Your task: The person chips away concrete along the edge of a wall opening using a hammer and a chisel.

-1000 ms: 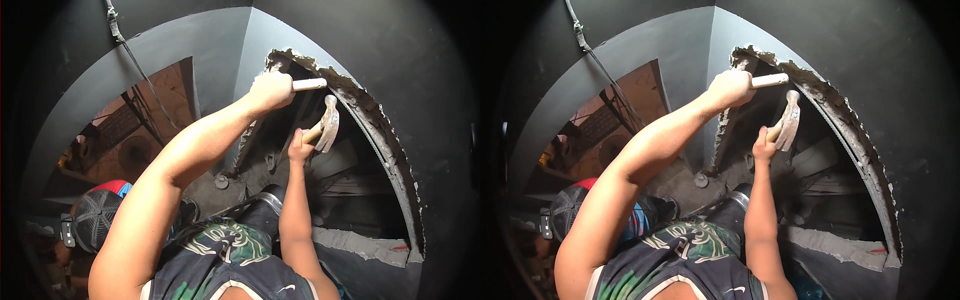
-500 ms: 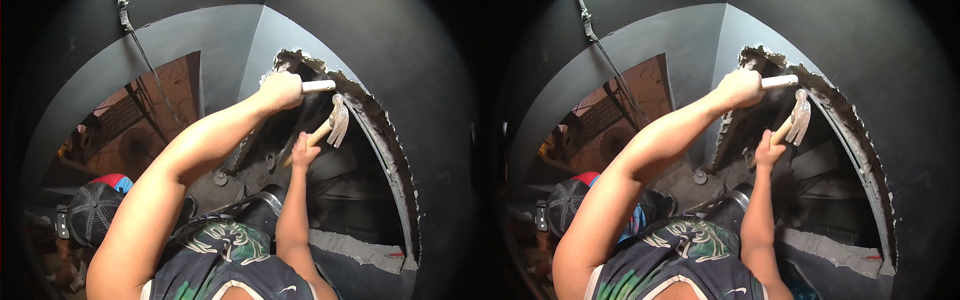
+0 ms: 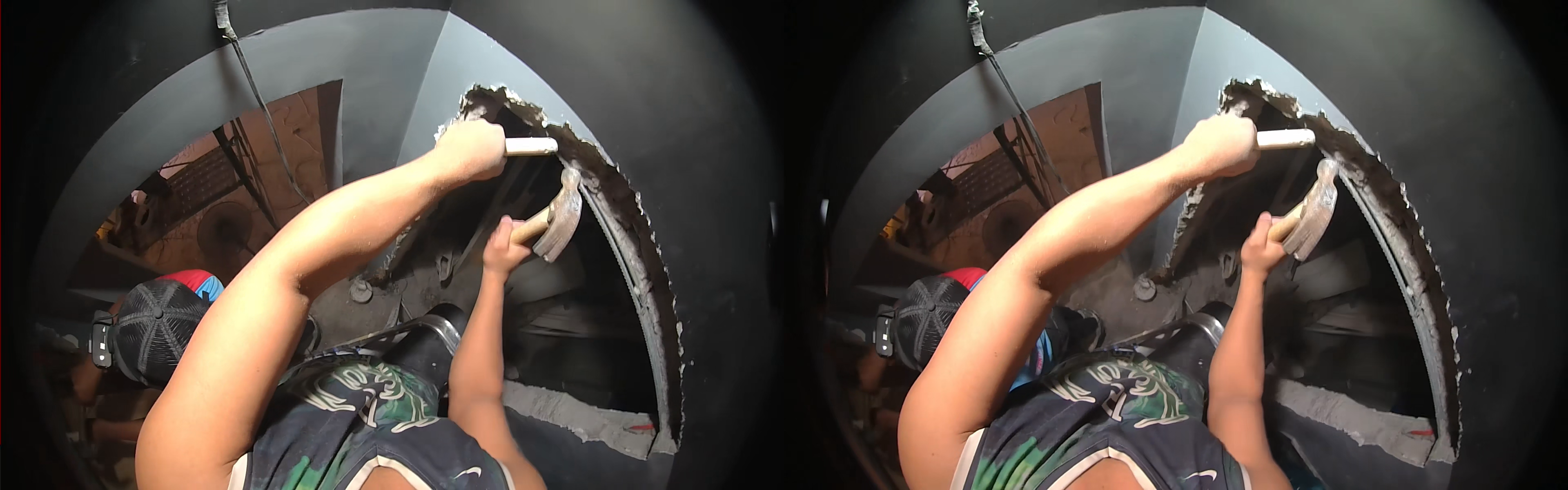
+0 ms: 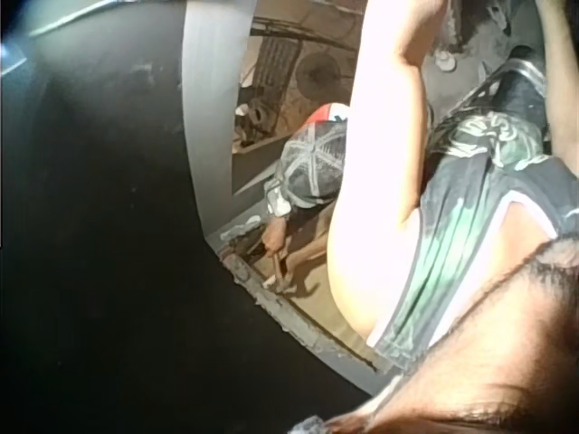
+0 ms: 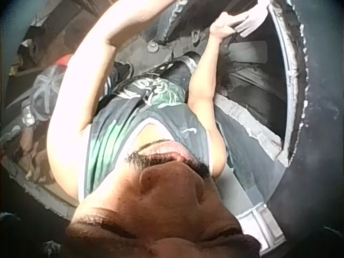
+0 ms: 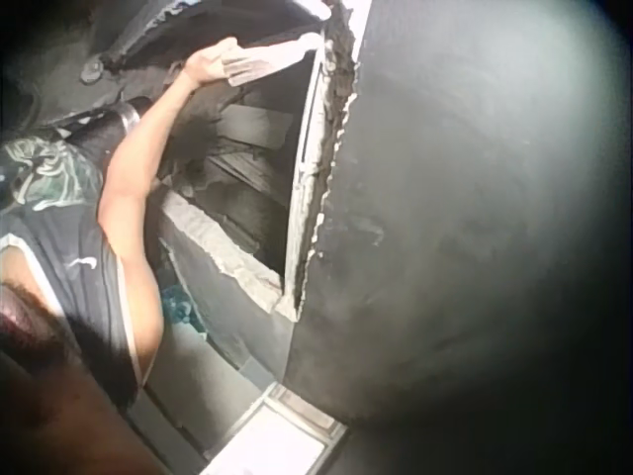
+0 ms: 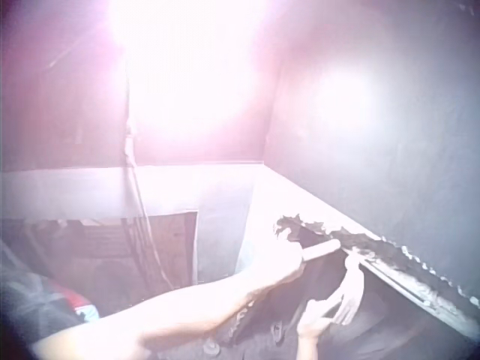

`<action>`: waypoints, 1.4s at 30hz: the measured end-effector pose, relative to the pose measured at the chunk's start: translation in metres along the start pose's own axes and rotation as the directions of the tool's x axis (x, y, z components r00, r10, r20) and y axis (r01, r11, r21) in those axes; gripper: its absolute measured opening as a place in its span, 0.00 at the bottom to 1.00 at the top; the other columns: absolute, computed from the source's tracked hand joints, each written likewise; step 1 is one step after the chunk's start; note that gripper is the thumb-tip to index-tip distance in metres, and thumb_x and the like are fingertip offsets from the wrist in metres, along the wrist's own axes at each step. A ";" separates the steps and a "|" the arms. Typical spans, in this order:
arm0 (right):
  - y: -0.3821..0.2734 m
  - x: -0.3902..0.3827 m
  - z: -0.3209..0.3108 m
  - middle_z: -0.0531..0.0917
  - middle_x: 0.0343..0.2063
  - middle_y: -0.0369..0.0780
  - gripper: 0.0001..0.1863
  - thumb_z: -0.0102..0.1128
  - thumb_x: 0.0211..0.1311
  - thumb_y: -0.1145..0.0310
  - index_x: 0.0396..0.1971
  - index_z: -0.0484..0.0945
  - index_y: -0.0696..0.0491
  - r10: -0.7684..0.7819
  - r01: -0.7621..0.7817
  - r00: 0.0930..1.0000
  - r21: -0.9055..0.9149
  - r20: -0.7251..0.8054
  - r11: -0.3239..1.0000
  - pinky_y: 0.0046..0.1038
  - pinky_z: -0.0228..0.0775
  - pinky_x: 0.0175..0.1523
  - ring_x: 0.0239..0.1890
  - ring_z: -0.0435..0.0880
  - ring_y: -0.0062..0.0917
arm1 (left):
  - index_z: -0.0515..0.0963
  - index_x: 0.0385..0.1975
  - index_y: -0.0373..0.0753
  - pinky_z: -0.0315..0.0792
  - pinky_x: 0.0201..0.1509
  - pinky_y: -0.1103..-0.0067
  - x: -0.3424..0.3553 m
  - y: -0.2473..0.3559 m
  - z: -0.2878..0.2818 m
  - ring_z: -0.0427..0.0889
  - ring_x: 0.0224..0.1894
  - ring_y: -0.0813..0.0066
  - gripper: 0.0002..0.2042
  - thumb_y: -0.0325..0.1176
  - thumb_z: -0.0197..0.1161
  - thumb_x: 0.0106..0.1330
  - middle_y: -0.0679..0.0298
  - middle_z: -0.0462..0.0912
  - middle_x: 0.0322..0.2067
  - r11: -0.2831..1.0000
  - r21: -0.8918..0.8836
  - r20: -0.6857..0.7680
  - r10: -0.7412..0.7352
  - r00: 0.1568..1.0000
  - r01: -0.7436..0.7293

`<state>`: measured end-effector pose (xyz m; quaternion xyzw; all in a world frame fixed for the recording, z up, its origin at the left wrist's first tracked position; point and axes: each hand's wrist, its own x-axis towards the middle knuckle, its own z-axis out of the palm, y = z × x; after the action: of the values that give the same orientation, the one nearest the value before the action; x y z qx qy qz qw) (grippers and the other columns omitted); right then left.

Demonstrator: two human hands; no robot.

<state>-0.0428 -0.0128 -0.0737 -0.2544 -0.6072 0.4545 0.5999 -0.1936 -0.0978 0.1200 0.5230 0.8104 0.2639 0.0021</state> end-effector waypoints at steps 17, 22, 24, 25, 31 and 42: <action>-0.116 -0.017 0.016 0.62 0.14 0.32 0.11 0.49 0.63 0.78 0.22 0.61 0.52 -0.136 0.117 0.990 0.290 0.045 0.950 0.20 0.59 0.24 0.15 0.60 0.16 | 0.85 0.37 0.32 0.81 0.48 0.63 -0.006 0.004 -0.020 0.88 0.41 0.51 0.12 0.32 0.58 0.61 0.46 0.87 0.35 0.999 0.001 0.057 -0.042 0.998 0.042; -0.100 0.006 0.019 0.63 0.14 0.33 0.13 0.49 0.64 0.75 0.20 0.60 0.52 -0.281 0.270 0.960 0.212 0.022 0.939 0.23 0.58 0.24 0.15 0.61 0.17 | 0.85 0.37 0.32 0.81 0.47 0.63 -0.004 0.013 -0.022 0.88 0.41 0.52 0.12 0.31 0.59 0.59 0.46 0.87 0.35 0.999 -0.010 0.059 -0.036 0.998 0.037; -0.063 0.003 0.015 0.71 0.16 0.33 0.13 0.56 0.64 0.74 0.20 0.67 0.52 0.287 -0.287 0.941 -0.023 0.179 0.958 0.23 0.60 0.23 0.17 0.68 0.16 | 0.85 0.37 0.32 0.82 0.47 0.63 -0.003 0.009 -0.024 0.88 0.41 0.52 0.12 0.31 0.59 0.59 0.46 0.87 0.34 0.999 -0.009 0.040 -0.036 0.999 0.037; -0.014 0.007 -0.003 0.72 0.17 0.32 0.13 0.59 0.65 0.73 0.20 0.71 0.52 -0.053 0.034 0.993 -0.172 -0.107 0.984 0.24 0.60 0.20 0.15 0.69 0.16 | 0.85 0.36 0.33 0.82 0.47 0.63 -0.001 0.023 -0.020 0.88 0.40 0.52 0.11 0.31 0.60 0.58 0.47 0.87 0.34 1.000 -0.023 0.034 0.000 0.999 0.001; -0.099 -0.024 0.002 0.64 0.14 0.32 0.12 0.52 0.67 0.76 0.22 0.64 0.52 -0.014 0.015 1.000 0.279 -0.004 0.960 0.21 0.61 0.23 0.15 0.63 0.15 | 0.85 0.37 0.32 0.81 0.48 0.63 -0.006 0.011 -0.026 0.88 0.41 0.50 0.12 0.31 0.60 0.59 0.46 0.87 0.36 0.998 -0.029 0.043 -0.051 0.998 0.052; -0.075 -0.020 0.007 0.70 0.15 0.33 0.10 0.58 0.66 0.75 0.25 0.68 0.55 0.263 -0.253 0.965 0.293 0.005 0.922 0.22 0.61 0.19 0.13 0.66 0.16 | 0.86 0.34 0.34 0.82 0.45 0.65 -0.010 0.014 -0.020 0.89 0.39 0.54 0.11 0.31 0.60 0.59 0.49 0.88 0.33 0.997 0.002 0.037 -0.078 0.996 0.078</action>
<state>-0.0286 -0.0655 -0.0184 -0.2490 -0.4845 0.6094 0.5761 -0.1828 -0.1101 0.1412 0.4956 0.8302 0.2538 0.0275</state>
